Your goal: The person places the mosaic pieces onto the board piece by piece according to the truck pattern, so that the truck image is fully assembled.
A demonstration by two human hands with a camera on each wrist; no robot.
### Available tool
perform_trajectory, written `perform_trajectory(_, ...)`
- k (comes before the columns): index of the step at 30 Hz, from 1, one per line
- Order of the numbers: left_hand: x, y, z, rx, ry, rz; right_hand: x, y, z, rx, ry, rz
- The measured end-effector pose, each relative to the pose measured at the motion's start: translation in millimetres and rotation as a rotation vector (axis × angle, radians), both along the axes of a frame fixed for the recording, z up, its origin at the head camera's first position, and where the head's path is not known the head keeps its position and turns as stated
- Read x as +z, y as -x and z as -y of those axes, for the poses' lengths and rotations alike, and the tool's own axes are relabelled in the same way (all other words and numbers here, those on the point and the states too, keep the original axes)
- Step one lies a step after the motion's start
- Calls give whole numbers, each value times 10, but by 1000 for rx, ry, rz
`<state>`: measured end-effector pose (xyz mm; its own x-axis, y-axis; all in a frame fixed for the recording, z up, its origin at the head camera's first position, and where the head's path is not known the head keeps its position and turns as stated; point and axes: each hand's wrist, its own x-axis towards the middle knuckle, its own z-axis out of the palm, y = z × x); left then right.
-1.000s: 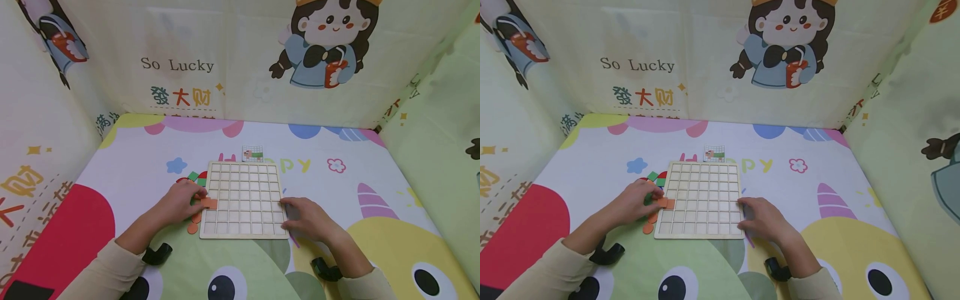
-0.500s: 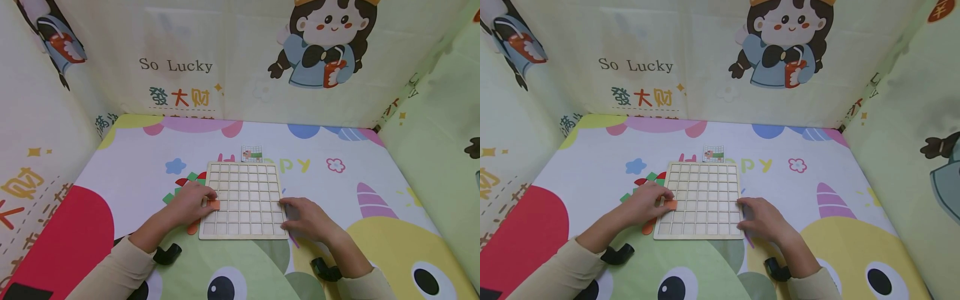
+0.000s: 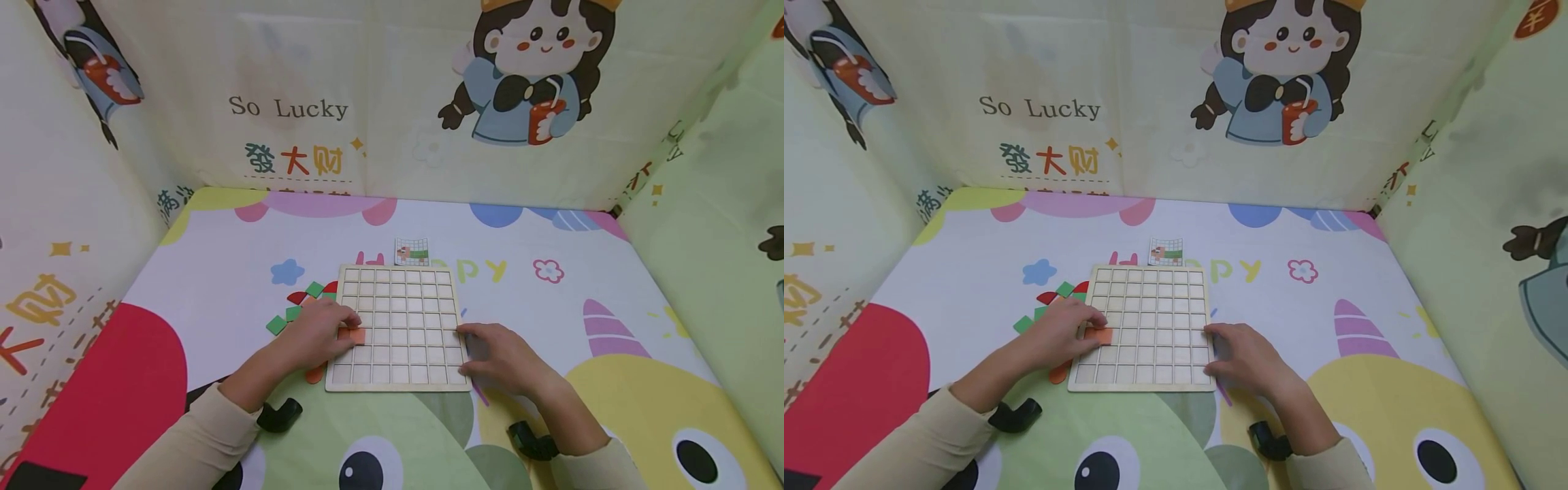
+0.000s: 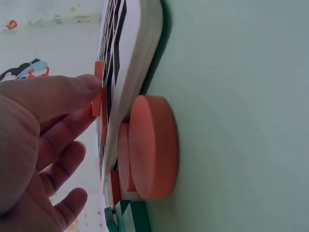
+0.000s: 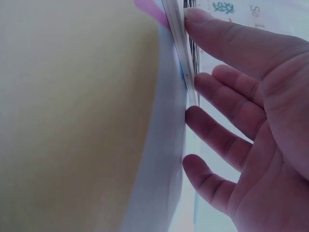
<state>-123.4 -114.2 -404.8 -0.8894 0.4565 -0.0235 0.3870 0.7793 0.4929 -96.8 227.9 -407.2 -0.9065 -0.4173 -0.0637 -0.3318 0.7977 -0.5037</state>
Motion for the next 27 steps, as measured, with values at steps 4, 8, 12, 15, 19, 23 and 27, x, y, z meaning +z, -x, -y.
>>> perform_trajectory(4,-6,2,-11,-6,5,-4,-5,1,0,-5,-3,2)
perform_trajectory(8,-11,2,-23,-13,15,-13,-3,3,-2,1,-2,3)
perform_trajectory(12,-5,0,-35,-22,7,-24,3,2,0,5,-6,0)
perform_trajectory(15,-3,2,-43,-38,-11,-43,10,0,2,7,-10,-4)
perform_trajectory(19,-11,10,-51,-56,-21,-60,17,2,1,9,-7,-7)
perform_trajectory(23,-22,20,-56,-58,-24,-58,20,2,-1,11,-7,-7)
perform_trajectory(27,-22,24,-71,-43,-20,-43,25,1,1,8,-8,-1)
